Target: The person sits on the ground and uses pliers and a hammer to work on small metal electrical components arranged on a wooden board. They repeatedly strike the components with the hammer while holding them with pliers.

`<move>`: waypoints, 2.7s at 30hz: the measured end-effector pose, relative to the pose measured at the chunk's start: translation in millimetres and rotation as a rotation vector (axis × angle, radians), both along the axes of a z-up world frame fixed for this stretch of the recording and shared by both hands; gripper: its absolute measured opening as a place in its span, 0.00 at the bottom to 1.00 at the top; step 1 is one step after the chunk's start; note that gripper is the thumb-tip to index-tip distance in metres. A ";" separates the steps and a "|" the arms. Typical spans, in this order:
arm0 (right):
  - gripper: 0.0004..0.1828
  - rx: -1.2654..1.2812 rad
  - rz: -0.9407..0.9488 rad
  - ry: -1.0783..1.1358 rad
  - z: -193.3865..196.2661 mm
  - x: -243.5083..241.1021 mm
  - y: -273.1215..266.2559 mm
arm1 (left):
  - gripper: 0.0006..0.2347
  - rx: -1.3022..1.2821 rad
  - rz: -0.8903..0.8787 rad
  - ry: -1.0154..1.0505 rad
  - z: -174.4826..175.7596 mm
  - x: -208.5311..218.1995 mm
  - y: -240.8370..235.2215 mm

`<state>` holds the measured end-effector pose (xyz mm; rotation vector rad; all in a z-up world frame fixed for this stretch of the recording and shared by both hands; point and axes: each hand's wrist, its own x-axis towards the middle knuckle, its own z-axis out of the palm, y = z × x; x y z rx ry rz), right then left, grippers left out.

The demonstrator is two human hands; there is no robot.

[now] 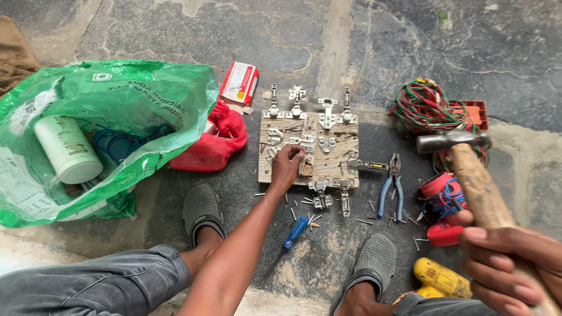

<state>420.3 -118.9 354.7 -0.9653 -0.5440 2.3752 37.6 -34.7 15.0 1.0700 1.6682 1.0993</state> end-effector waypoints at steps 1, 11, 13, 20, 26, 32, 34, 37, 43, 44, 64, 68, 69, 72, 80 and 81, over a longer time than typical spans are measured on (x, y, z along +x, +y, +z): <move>0.15 0.009 0.003 -0.051 2.4 -2.6 -0.8 | 0.06 0.039 -0.004 0.008 0.1 -0.6 -2.5; 0.15 -0.032 -0.099 -0.368 -6.8 -10.5 -2.9 | 0.08 -0.064 0.124 -0.057 16.8 15.2 4.6; 0.16 -0.064 -0.132 -0.446 -9.1 -9.3 -1.0 | 0.06 -0.046 0.135 0.017 19.0 19.4 4.5; 0.16 0.137 -0.134 -0.352 -13.5 3.2 -4.4 | 0.07 0.018 0.142 0.281 21.2 22.7 4.1; 0.14 0.546 -0.407 -0.663 0.9 -37.3 -0.9 | 0.07 0.103 0.143 0.257 18.9 21.3 -1.1; 0.17 0.109 -0.383 -0.969 -73.9 -158.9 -17.8 | 0.10 -0.014 0.103 0.219 11.0 21.5 3.6; 0.16 0.210 -0.369 -0.942 -124.5 -190.9 -19.1 | 0.12 -0.079 0.106 0.186 8.4 23.9 5.5; 0.19 0.214 -0.161 -1.048 -182.5 -208.3 -21.7 | 0.16 -0.052 0.085 0.211 9.7 28.6 12.6; 0.19 0.131 -0.215 -1.115 -195.5 -213.9 -17.7 | 0.15 -0.017 0.083 0.226 15.8 25.7 9.7; 0.21 0.236 -0.258 -1.113 -188.8 -214.6 -12.0 | 0.16 -0.021 0.083 0.217 16.8 26.1 10.4; 0.21 0.934 -0.538 -0.954 -188.4 -228.5 -1.8 | 0.05 0.002 0.067 0.258 10.6 21.0 -2.2; 0.21 0.871 -0.249 -1.245 -206.5 -234.6 -3.1 | 0.06 -0.008 0.055 0.287 4.6 25.1 6.2; 0.23 0.745 -0.073 -1.337 -211.7 -236.0 -1.5 | 0.05 -0.015 0.057 0.271 3.7 24.2 7.6; 0.21 0.462 0.085 -1.402 -215.8 -233.2 2.9 | 0.04 -0.041 0.051 0.237 1.6 22.4 4.8; 0.17 0.816 -0.695 -0.987 -185.5 -220.9 12.4 | 0.05 -0.043 0.040 0.254 1.7 21.7 2.6; 0.16 0.844 -0.740 -0.848 -190.7 -221.0 13.2 | 0.05 -0.039 0.038 0.252 2.2 21.8 4.9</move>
